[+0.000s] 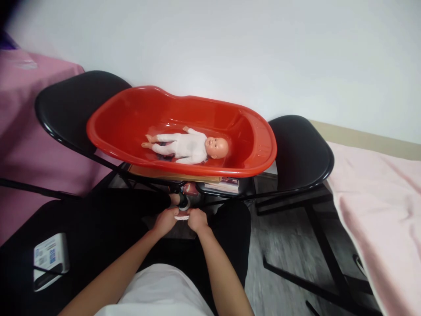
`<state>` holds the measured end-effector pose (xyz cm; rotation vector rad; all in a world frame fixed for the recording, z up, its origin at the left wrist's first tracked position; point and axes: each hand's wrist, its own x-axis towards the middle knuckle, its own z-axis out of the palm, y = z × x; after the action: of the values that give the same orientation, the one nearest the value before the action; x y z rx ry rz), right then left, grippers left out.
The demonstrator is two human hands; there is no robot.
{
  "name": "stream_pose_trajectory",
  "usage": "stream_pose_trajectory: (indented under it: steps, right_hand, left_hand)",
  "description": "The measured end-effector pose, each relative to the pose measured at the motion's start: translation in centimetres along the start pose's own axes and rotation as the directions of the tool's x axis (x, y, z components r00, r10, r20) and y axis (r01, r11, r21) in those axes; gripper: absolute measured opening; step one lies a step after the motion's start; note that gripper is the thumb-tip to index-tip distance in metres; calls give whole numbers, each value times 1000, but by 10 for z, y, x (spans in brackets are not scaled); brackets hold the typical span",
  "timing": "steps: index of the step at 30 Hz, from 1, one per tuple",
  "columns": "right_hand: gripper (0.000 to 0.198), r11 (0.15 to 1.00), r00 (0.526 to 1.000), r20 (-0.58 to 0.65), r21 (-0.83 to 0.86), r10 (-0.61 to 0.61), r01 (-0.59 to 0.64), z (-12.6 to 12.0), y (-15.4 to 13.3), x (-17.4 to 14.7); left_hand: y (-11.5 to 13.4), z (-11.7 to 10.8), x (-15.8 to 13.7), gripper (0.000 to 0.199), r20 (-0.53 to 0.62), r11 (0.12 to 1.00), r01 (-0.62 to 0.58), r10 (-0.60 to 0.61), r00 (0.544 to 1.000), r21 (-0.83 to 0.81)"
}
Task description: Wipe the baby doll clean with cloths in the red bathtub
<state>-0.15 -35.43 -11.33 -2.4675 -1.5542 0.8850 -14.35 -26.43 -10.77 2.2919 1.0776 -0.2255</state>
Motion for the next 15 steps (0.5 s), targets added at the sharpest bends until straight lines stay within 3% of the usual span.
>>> stream_pose_trajectory:
  steps: [6,9,15]
  right_hand:
    - [26,996,998,10,-72,60,-59,1,1,0]
    - [32,991,997,13,-107,77,-75,0,4,0]
    - [34,983,980,148,-148,133,-111,-3,6,-2]
  left_hand:
    - [-5,2,1,18,-7,998,17,-17,1000,67]
    - [-9,4,0,29,43,996,10,-13,999,86]
    - [-10,1,-2,39,148,991,42,-61,987,131]
